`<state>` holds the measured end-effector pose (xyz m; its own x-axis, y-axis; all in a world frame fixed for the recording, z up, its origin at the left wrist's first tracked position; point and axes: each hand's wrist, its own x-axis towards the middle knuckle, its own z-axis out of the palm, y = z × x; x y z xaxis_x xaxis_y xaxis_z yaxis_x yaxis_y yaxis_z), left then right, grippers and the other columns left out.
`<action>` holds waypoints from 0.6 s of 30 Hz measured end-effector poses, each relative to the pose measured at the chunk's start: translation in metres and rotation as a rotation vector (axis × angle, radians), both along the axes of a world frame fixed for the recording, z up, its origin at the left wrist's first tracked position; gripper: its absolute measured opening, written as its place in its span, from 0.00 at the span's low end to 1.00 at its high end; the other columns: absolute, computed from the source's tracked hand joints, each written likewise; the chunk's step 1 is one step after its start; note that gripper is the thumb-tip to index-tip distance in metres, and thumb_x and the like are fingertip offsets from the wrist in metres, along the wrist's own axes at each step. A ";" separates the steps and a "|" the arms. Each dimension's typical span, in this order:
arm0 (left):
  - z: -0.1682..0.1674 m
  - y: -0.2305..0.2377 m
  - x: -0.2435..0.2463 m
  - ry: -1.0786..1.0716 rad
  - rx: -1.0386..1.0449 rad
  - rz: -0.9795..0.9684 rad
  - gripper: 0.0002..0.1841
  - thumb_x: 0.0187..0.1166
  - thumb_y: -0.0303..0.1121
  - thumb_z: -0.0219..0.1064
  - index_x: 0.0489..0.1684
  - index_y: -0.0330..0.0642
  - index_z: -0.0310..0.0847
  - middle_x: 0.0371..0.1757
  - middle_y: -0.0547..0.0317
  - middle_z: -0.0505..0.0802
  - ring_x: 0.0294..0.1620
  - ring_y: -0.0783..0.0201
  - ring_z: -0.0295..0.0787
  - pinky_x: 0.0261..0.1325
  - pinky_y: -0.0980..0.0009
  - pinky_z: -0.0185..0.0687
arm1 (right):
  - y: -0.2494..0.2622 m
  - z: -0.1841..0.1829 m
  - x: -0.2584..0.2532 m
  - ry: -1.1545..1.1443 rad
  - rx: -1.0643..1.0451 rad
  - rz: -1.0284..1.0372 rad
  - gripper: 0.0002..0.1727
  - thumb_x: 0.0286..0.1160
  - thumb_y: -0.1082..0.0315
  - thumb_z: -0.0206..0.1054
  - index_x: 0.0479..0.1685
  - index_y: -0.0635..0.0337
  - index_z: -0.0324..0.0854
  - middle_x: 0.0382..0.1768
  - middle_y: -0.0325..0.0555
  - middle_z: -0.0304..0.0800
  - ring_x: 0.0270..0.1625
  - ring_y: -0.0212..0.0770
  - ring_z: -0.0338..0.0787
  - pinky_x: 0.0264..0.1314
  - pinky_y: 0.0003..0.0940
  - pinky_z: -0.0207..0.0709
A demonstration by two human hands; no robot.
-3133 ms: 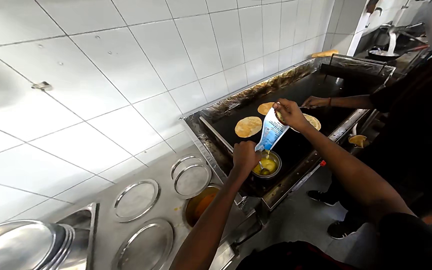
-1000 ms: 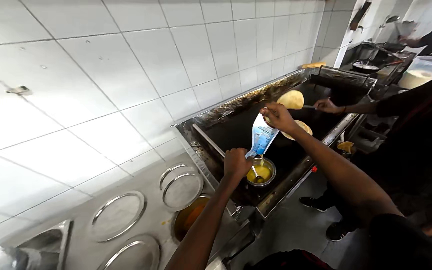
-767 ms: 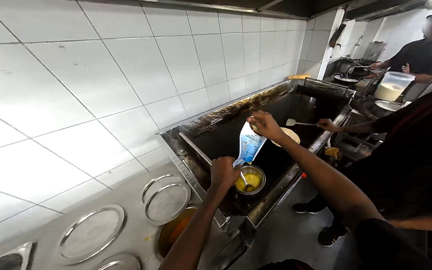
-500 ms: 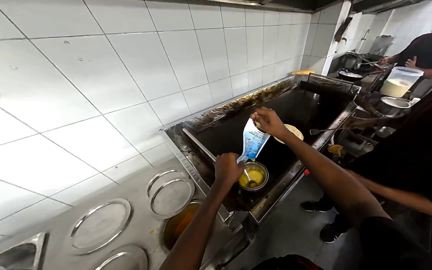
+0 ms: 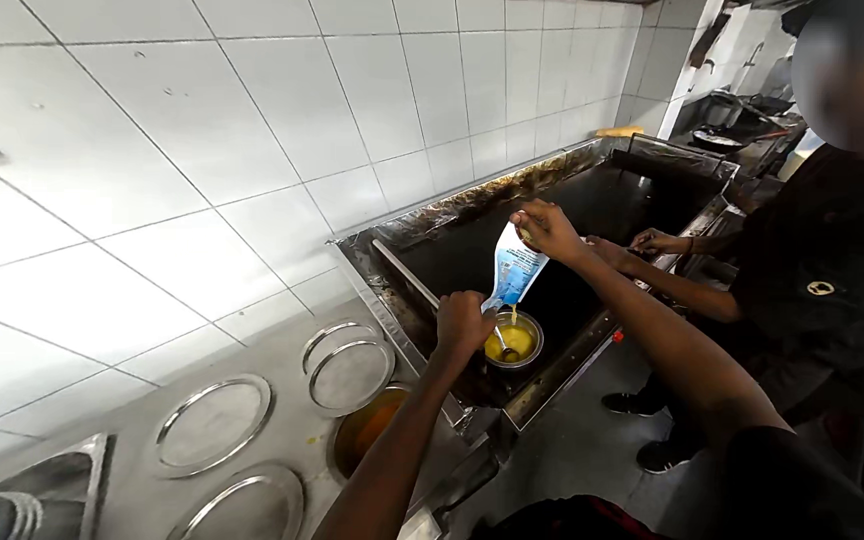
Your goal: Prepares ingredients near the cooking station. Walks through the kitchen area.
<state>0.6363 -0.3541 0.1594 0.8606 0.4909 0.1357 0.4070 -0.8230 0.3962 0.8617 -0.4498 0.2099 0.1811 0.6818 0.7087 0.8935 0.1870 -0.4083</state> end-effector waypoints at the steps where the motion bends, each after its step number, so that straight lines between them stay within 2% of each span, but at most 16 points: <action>1: -0.001 0.000 0.000 -0.005 0.001 -0.001 0.15 0.79 0.42 0.72 0.29 0.39 0.89 0.33 0.46 0.92 0.44 0.44 0.90 0.59 0.42 0.77 | 0.000 -0.001 0.000 0.002 -0.003 -0.001 0.19 0.89 0.58 0.58 0.38 0.63 0.88 0.34 0.48 0.87 0.47 0.46 0.86 0.63 0.54 0.72; 4: -0.001 0.000 0.000 0.003 -0.009 -0.005 0.15 0.80 0.42 0.71 0.30 0.39 0.89 0.34 0.46 0.93 0.45 0.44 0.90 0.60 0.41 0.77 | 0.001 -0.002 0.000 0.008 -0.011 -0.004 0.19 0.89 0.59 0.58 0.37 0.62 0.88 0.33 0.47 0.86 0.47 0.45 0.85 0.64 0.54 0.71; 9: -0.005 0.001 0.000 -0.007 -0.004 0.002 0.16 0.79 0.43 0.71 0.28 0.38 0.88 0.31 0.45 0.92 0.42 0.44 0.90 0.55 0.40 0.78 | 0.000 -0.002 -0.001 -0.018 -0.013 -0.011 0.19 0.89 0.58 0.58 0.37 0.62 0.88 0.33 0.47 0.86 0.47 0.45 0.85 0.63 0.55 0.70; 18: -0.005 0.001 -0.002 -0.017 -0.018 -0.002 0.15 0.79 0.42 0.71 0.31 0.39 0.90 0.34 0.45 0.93 0.46 0.43 0.91 0.60 0.40 0.77 | 0.003 0.000 -0.005 -0.036 -0.013 -0.018 0.20 0.90 0.57 0.58 0.36 0.62 0.87 0.31 0.46 0.84 0.45 0.45 0.84 0.63 0.51 0.70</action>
<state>0.6340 -0.3530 0.1541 0.8592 0.4918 0.1414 0.3985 -0.8164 0.4180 0.8566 -0.4470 0.2102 0.1679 0.6879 0.7061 0.9108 0.1658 -0.3781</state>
